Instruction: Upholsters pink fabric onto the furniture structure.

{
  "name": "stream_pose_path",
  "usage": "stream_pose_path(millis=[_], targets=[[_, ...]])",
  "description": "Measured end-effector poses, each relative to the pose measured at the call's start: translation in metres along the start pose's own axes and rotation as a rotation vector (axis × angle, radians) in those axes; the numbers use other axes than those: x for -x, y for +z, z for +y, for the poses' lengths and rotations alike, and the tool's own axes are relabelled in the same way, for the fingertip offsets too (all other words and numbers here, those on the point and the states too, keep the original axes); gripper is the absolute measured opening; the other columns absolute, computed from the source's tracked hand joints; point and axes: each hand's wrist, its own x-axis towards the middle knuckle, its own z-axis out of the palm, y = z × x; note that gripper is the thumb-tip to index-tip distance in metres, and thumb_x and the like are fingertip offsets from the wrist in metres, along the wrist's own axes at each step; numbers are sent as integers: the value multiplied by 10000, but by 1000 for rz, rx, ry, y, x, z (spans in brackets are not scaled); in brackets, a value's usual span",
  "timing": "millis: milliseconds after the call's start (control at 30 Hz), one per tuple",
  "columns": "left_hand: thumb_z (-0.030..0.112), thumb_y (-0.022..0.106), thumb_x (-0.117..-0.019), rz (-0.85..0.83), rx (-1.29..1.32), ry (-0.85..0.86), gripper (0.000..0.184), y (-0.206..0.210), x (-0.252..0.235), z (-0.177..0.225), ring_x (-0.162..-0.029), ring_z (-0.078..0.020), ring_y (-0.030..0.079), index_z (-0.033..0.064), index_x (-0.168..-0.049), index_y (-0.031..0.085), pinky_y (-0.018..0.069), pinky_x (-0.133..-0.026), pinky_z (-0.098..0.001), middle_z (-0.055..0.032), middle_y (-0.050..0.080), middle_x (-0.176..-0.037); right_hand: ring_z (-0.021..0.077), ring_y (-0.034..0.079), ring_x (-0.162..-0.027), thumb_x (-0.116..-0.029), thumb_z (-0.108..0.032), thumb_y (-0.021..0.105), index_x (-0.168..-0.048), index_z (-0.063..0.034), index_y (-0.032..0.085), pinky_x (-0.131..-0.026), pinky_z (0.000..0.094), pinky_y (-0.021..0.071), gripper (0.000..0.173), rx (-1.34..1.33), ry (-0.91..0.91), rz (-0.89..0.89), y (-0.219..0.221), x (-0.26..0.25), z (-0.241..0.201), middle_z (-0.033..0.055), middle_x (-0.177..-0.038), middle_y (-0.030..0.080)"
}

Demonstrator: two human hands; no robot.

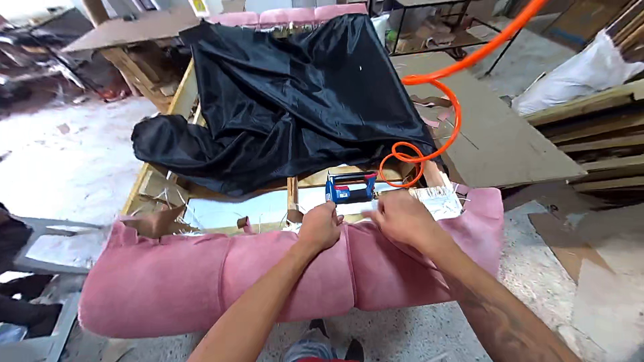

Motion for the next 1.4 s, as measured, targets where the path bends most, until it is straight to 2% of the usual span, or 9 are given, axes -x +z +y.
stream_pose_path(millis=[67,200,400,600,733,833,1067,1300,1400], targets=[[338,608,-1009,-10,108,152,233,1,-8,-7,-841,-235,678,124,-940,669,578,-760,-518,-53,672,-873,319,679,-898,-912,-682,621,-868,-93,714,-804,580,546,598,-33,65,-254,7,10,16,114,-874,683],[351,674,-980,-208,377,616,362,5,-29,-12,-1201,-154,612,139,-1274,667,532,-1031,-425,-20,657,-1271,228,661,-846,-942,-153,666,-807,-73,715,-788,474,557,165,-255,-103,10,32,17,17,61,-827,662],[275,738,-947,-333,341,618,196,12,-47,20,-996,-175,651,85,-911,708,558,-895,-414,-29,689,-986,184,653,-887,-905,-97,617,-824,-95,726,-787,360,574,136,-172,-136,641,84,6,21,18,-842,660],[251,688,-940,-10,9,560,168,24,-35,29,-971,-182,694,113,-844,681,349,-1188,-550,-9,703,-875,156,651,-894,-945,-168,648,-854,-100,732,-800,348,574,141,-261,-153,410,72,-4,31,8,-865,659],[156,655,-943,-23,56,468,89,18,-29,30,-997,-197,682,101,-884,691,477,-1085,-472,-21,698,-907,169,570,-1240,-917,-709,586,-1234,-169,667,-1099,437,459,632,-176,-274,-86,23,-5,51,5,-1242,645],[144,637,-935,75,49,536,119,25,-26,27,-942,-227,662,92,-829,654,572,-882,-409,-45,653,-868,267,533,-1330,-1042,-601,437,-1461,-163,565,-1167,523,371,619,-87,-331,-295,30,-16,58,83,-1387,605],[123,594,-926,193,123,282,156,51,-38,33,-1051,-237,659,97,-777,631,570,-931,-396,-31,661,-847,228,650,-815,-1011,-181,547,-897,-90,695,-764,360,555,207,-97,-380,306,101,-33,64,42,-794,646],[178,626,-984,-440,223,-111,174,16,-67,44,-816,-308,658,33,-902,677,537,-734,-548,-138,653,-827,391,692,-916,-1021,-194,573,-958,-46,719,-773,624,545,217,-117,-168,-400,30,-110,51,187,-914,698],[197,618,-1011,-581,353,-38,243,22,-77,29,-694,-254,588,38,-830,646,483,-635,-495,-108,592,-726,418,684,-782,-1044,-288,540,-886,14,719,-670,612,558,384,-67,-555,16,46,-145,54,225,-805,676]])
